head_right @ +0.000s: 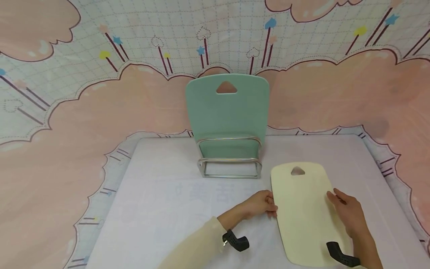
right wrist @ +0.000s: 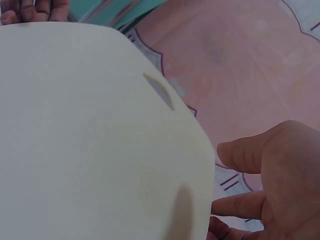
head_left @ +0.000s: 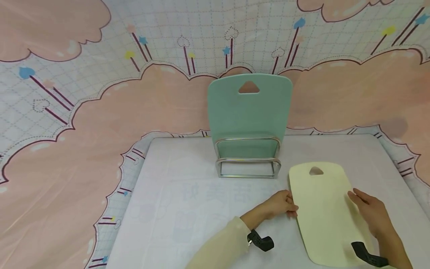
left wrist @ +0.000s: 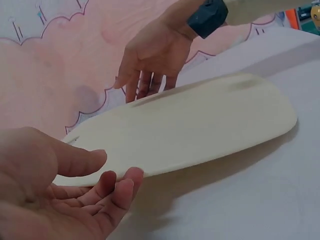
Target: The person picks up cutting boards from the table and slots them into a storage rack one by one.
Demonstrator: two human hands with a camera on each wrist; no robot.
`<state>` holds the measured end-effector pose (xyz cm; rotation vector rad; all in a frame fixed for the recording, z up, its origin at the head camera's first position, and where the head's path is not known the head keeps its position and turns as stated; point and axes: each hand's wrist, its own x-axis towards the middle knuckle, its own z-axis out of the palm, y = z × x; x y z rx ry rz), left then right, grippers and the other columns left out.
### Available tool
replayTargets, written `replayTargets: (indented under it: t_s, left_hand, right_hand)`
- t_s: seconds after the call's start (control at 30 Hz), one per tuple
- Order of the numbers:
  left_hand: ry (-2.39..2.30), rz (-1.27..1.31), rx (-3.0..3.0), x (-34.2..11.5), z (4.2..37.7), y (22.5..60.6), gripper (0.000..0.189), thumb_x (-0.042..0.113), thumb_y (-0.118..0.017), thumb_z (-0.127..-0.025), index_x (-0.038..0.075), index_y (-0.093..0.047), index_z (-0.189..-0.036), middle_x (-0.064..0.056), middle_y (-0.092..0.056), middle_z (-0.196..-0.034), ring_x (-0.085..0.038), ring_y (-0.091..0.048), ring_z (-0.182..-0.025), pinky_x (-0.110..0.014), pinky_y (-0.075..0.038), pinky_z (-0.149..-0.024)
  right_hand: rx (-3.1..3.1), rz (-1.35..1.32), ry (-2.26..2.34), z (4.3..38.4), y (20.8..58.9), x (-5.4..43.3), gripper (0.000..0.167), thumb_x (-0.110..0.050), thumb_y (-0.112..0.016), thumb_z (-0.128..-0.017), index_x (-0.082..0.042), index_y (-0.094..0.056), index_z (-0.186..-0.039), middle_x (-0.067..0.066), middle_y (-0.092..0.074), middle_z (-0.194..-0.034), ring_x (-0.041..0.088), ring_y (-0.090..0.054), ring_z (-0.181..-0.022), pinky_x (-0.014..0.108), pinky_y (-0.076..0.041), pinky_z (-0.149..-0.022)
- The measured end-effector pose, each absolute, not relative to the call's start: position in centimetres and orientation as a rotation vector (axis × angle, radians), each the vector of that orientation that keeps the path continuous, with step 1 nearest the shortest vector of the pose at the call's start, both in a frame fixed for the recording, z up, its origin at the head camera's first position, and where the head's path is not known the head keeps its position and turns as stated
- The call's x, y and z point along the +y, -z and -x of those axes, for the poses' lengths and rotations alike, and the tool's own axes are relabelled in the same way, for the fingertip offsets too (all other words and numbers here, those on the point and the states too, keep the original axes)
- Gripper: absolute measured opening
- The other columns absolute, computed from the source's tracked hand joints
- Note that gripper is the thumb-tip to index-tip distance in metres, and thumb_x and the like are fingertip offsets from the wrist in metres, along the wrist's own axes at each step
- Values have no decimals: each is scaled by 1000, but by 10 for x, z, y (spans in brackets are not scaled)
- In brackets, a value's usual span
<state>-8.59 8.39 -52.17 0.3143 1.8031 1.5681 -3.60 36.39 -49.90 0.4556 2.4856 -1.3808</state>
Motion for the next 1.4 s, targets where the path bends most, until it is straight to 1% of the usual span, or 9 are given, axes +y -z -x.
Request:
replayTargets:
  t_s: [0.1, 0.2, 0.33, 0.43, 0.63, 0.93, 1.1, 1.2, 1.4]
  left_hand:
    - [-1542, -307, 1891, 86, 86, 513, 14, -3, -64, -89, 2, -52, -96, -6, -63, -71, -22, -65, -64, -23, -49, -58]
    - [-1508, -294, 1992, 87, 87, 502, 17, 0, -67, -88, 4, -53, -97, 1, -57, -69, -17, -64, -63, -21, -48, -57]
    - [-1463, -320, 2083, 87, 88, 493, 18, 4, -68, -87, 4, -54, -99, 3, -53, -66, -8, -55, -57, -18, -41, -52]
    - [-1416, -355, 2153, 86, 89, 489, 20, 6, -69, -87, 3, -55, -101, 4, -51, -64, -6, -48, -55, -18, -37, -49]
    - [-1373, -429, 2286, 84, 94, 482, 31, 10, -70, -87, -1, -56, -112, 5, -45, -65, -4, -41, -55, -18, -34, -48]
    - [-1396, -528, 2415, 80, 99, 476, 44, 12, -68, -89, -1, -51, -127, 5, -44, -71, -3, -41, -57, -17, -36, -49]
    - [-1389, -622, 2473, 74, 102, 471, 35, 13, -68, -89, 2, -51, -118, 5, -42, -72, -3, -39, -59, -16, -34, -51]
    - [-1389, -659, 2489, 70, 103, 468, 33, 13, -68, -89, 2, -50, -113, 4, -41, -75, -3, -39, -60, -15, -34, -52]
    - [-1404, -685, 2489, 64, 105, 463, 37, 11, -68, -88, -2, -49, -117, 1, -42, -80, -3, -38, -64, -15, -33, -54]
  right_hand:
    - [2536, -441, 1341, 36, 495, 363, 72, -43, -36, -102, 12, -18, -145, 42, -23, -141, 59, -21, -127, 64, -34, -91]
    - [2576, -446, 1327, 36, 492, 363, 71, -42, -37, -102, 11, -20, -145, 42, -31, -135, 53, -36, -117, 37, -47, -77]
    - [2646, -441, 1329, 34, 489, 362, 69, -40, -40, -101, 11, -23, -145, 38, -37, -131, 16, -49, -95, 13, -40, -59]
    - [2701, -422, 1338, 32, 486, 360, 68, -38, -43, -101, 9, -24, -146, 34, -36, -132, 5, -41, -92, 12, -38, -60]
    - [2830, -389, 1362, 30, 477, 353, 62, -31, -49, -100, 7, -29, -145, 26, -37, -125, 34, -37, -105, 10, -34, -61]
    - [2887, -455, 1360, 32, 464, 342, 60, -32, -48, -100, 0, -29, -148, 26, -37, -129, 45, -34, -116, 17, -35, -66]
    - [2925, -450, 1394, 29, 462, 337, 59, -30, -49, -100, -8, -28, -150, 23, -36, -130, 12, -39, -113, 42, -32, -95]
    - [2944, -424, 1421, 27, 460, 334, 59, -29, -50, -100, -10, -27, -151, 23, -35, -131, -7, -34, -104, 52, -25, -102]
    - [2981, -440, 1413, 25, 455, 330, 57, -29, -51, -99, -21, -27, -151, 18, -34, -135, -10, -34, -109, 22, -29, -94]
